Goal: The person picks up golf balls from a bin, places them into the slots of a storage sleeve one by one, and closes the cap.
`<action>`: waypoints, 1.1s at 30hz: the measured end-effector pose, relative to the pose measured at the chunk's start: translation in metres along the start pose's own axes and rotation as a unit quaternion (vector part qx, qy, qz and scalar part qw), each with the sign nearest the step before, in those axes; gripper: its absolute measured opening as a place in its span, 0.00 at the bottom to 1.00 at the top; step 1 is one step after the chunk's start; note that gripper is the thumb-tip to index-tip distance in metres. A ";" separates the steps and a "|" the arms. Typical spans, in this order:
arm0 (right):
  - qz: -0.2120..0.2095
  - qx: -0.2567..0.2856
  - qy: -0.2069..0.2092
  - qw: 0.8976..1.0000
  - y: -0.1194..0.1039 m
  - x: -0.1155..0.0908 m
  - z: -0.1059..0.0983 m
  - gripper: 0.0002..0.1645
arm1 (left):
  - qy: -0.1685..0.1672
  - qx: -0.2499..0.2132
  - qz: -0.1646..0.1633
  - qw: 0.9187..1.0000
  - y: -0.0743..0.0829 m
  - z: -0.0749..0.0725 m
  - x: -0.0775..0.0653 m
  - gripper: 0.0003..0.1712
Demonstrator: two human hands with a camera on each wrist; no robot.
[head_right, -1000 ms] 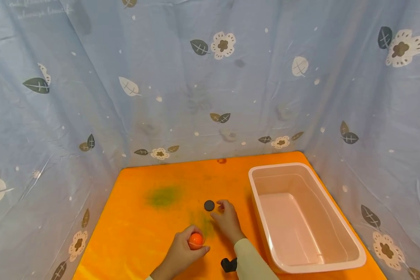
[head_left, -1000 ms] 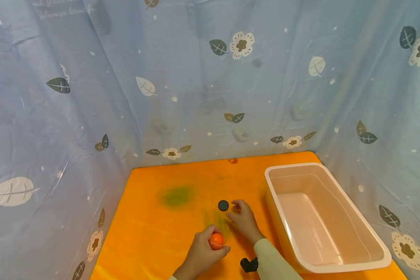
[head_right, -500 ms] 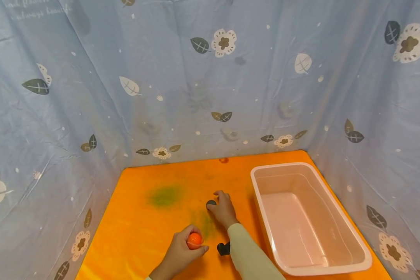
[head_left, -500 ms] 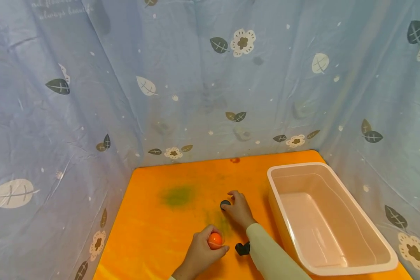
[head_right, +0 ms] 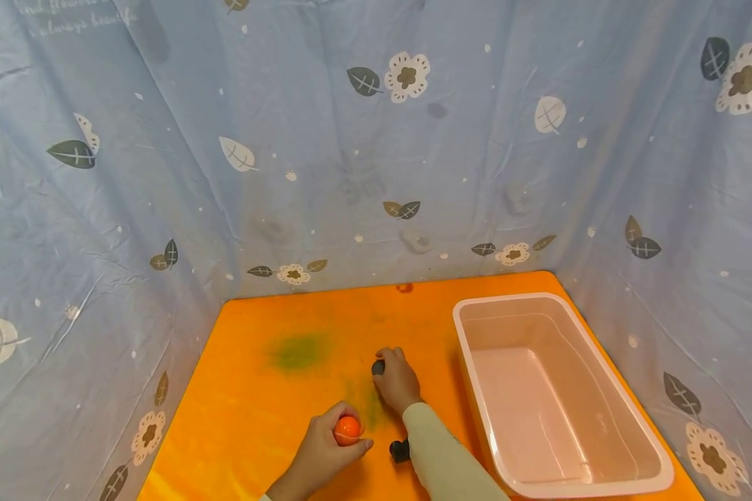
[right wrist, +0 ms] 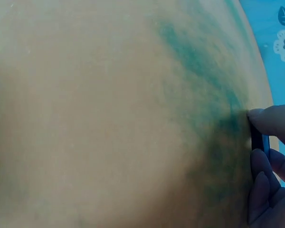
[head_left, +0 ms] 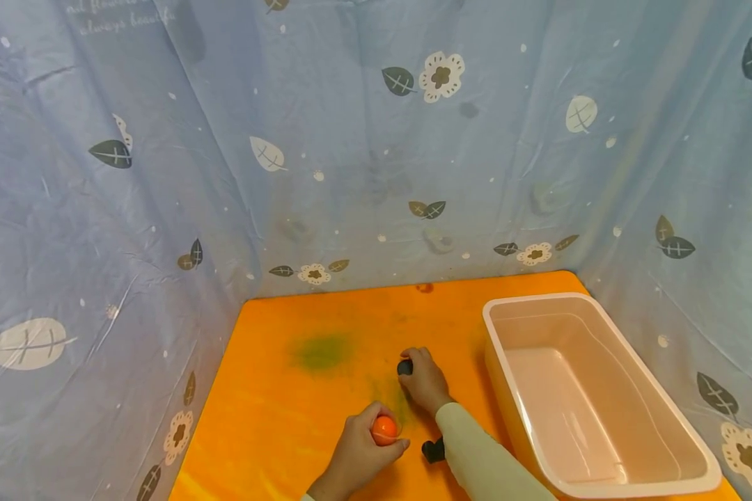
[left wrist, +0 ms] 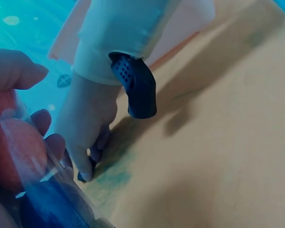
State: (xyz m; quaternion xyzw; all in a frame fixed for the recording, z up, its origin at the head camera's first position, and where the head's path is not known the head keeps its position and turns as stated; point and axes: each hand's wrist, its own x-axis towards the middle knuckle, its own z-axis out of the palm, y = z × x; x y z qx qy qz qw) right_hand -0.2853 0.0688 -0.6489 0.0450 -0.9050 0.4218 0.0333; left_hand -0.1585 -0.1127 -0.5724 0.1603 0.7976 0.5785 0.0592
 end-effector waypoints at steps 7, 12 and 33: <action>-0.006 0.062 0.015 0.998 0.001 -0.006 -0.014 0.21 | 0.004 0.006 0.018 1.000 -0.003 0.003 0.001 0.17; 0.008 0.094 0.016 0.995 -0.004 -0.016 -0.027 0.20 | 0.009 0.014 0.022 1.000 -0.004 0.003 0.002 0.18; 0.006 0.323 -0.052 0.945 -0.067 -0.068 -0.079 0.21 | 0.004 0.021 0.031 0.999 -0.006 0.005 0.003 0.19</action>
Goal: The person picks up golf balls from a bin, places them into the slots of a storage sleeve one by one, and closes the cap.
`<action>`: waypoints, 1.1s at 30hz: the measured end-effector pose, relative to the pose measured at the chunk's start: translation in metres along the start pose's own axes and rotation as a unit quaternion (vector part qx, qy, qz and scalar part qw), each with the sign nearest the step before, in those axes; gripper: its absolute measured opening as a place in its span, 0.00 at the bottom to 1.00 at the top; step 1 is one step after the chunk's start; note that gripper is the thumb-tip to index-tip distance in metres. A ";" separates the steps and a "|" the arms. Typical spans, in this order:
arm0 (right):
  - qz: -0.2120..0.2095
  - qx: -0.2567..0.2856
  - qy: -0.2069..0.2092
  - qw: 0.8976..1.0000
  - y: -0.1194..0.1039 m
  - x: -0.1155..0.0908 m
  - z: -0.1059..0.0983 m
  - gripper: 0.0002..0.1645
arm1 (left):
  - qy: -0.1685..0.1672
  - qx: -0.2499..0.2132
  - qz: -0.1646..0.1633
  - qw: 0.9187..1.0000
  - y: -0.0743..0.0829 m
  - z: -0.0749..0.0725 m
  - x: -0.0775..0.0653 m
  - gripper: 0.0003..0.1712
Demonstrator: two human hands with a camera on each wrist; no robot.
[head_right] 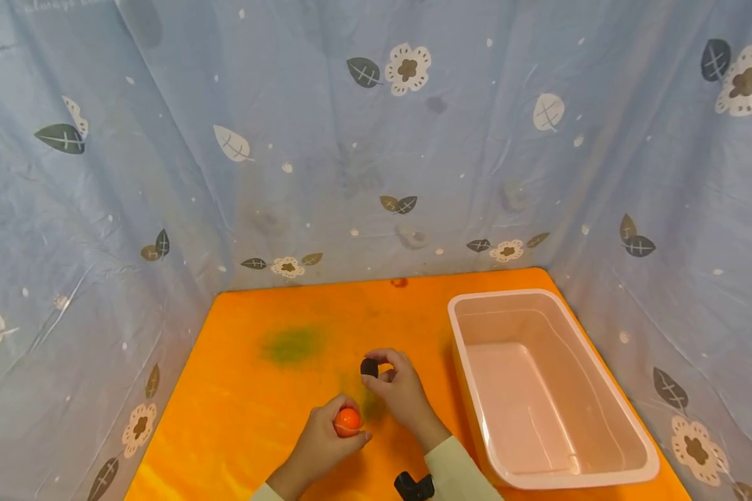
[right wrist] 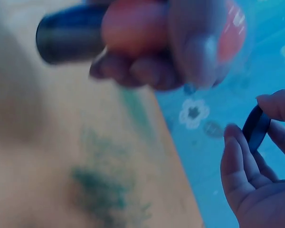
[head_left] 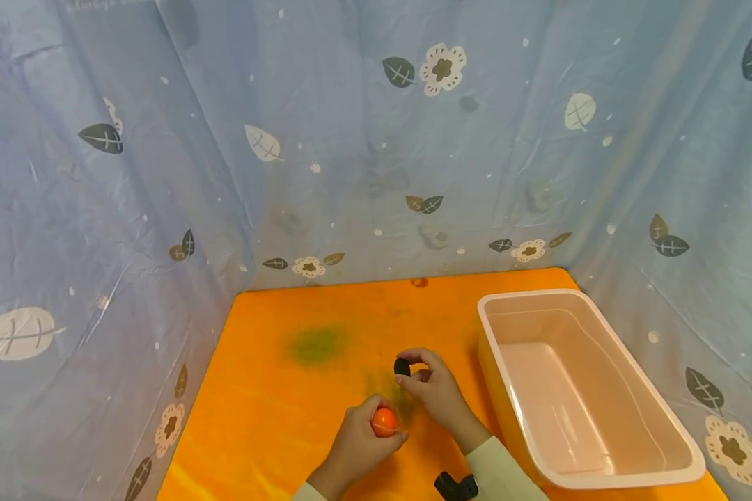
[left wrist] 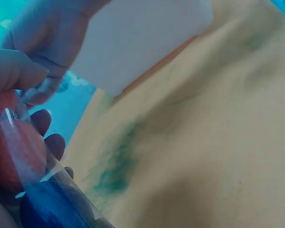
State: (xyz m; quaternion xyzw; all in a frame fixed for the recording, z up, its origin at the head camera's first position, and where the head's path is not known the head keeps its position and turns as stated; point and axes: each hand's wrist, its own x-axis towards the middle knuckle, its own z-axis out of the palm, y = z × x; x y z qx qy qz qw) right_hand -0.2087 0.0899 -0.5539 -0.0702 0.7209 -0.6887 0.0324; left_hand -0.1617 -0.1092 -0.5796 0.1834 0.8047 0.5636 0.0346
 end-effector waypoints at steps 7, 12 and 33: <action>0.002 0.057 -0.097 0.994 -0.022 -0.015 -0.004 0.21 | -0.001 0.002 0.014 1.000 -0.002 -0.001 0.001 0.19; -0.004 0.051 -0.165 0.985 -0.028 -0.024 -0.009 0.20 | 0.000 0.000 0.031 1.000 -0.002 -0.002 0.002 0.18; -0.114 -0.098 -0.220 0.964 -0.032 -0.037 -0.010 0.16 | -0.024 -0.012 0.031 0.999 -0.003 0.001 -0.002 0.23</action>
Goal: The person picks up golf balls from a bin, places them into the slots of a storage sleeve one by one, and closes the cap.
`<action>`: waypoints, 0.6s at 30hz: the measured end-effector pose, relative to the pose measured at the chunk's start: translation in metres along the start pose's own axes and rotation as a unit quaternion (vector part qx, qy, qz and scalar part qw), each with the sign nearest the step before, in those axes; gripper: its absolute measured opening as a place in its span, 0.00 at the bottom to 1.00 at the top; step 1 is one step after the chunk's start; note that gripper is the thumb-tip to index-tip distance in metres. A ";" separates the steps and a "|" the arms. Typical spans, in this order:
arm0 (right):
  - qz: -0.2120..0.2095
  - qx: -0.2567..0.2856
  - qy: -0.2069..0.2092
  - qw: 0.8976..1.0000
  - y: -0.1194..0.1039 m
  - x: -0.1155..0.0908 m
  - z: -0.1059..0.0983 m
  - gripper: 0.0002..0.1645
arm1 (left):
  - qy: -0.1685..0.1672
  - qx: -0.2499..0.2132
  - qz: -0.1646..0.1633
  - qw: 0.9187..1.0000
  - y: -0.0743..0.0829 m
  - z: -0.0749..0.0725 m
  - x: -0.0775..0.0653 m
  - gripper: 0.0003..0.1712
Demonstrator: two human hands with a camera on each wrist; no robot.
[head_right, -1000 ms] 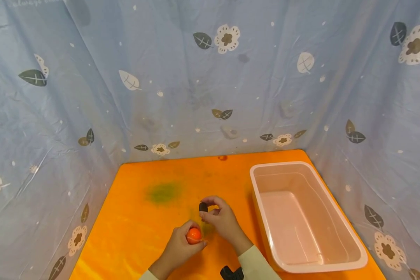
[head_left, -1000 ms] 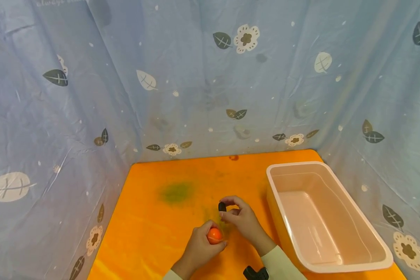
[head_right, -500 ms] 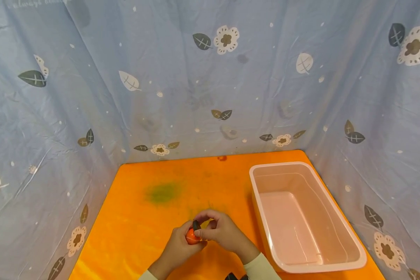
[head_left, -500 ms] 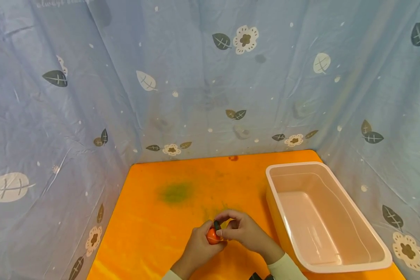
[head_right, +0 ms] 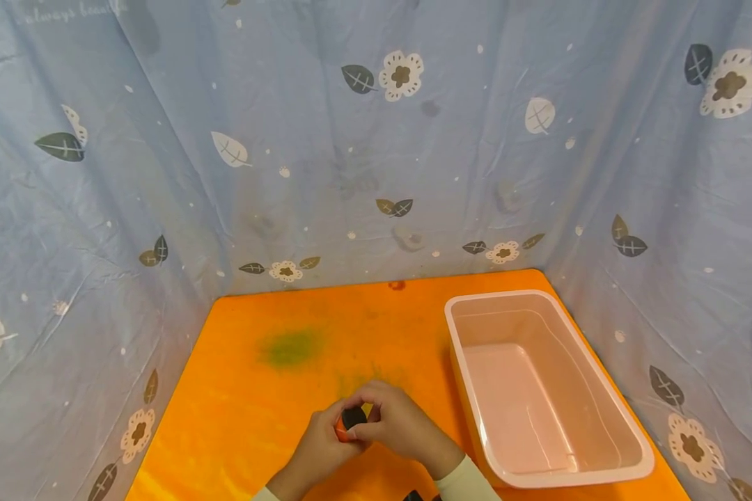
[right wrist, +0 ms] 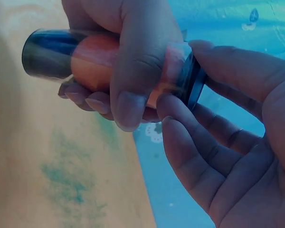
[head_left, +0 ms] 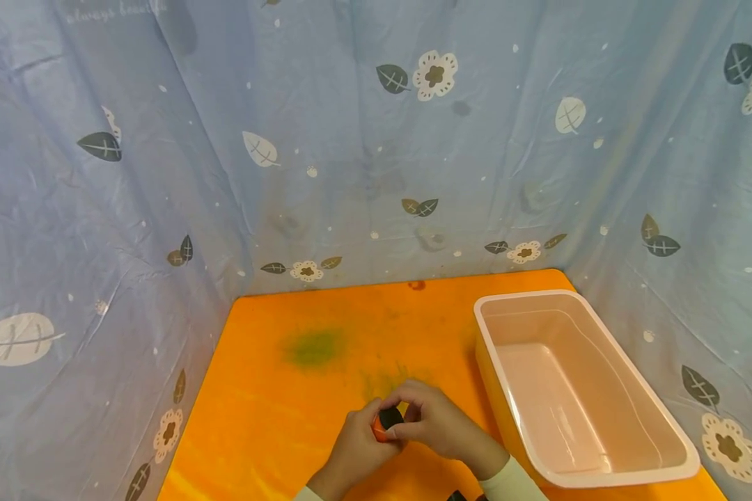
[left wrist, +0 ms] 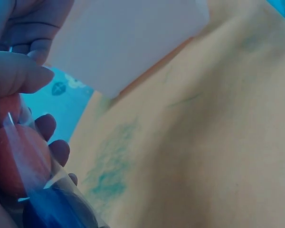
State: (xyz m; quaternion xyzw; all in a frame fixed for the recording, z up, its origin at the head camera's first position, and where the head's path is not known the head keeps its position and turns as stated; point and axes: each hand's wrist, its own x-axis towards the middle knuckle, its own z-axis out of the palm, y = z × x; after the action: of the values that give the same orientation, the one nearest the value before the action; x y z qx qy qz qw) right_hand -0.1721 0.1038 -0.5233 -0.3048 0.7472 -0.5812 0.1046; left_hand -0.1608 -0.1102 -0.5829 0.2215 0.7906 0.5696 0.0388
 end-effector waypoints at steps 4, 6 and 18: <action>-0.016 -0.032 0.003 0.999 0.000 0.000 0.002 0.13 | -0.003 0.009 0.000 1.000 0.001 -0.001 -0.001 0.19; -0.019 -0.045 0.000 0.999 0.000 0.001 0.002 0.12 | -0.005 0.012 0.002 1.000 0.001 -0.002 -0.001 0.17; -0.005 -0.097 -0.033 0.995 -0.006 0.008 0.000 0.07 | -0.037 0.015 0.028 0.999 -0.003 -0.005 0.004 0.14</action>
State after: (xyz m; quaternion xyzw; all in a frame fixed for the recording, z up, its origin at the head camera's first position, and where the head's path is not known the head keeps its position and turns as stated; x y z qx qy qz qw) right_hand -0.1761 0.0982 -0.5163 -0.3361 0.7945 -0.4965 0.0961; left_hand -0.1667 -0.1141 -0.5831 0.2647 0.7908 0.5497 0.0489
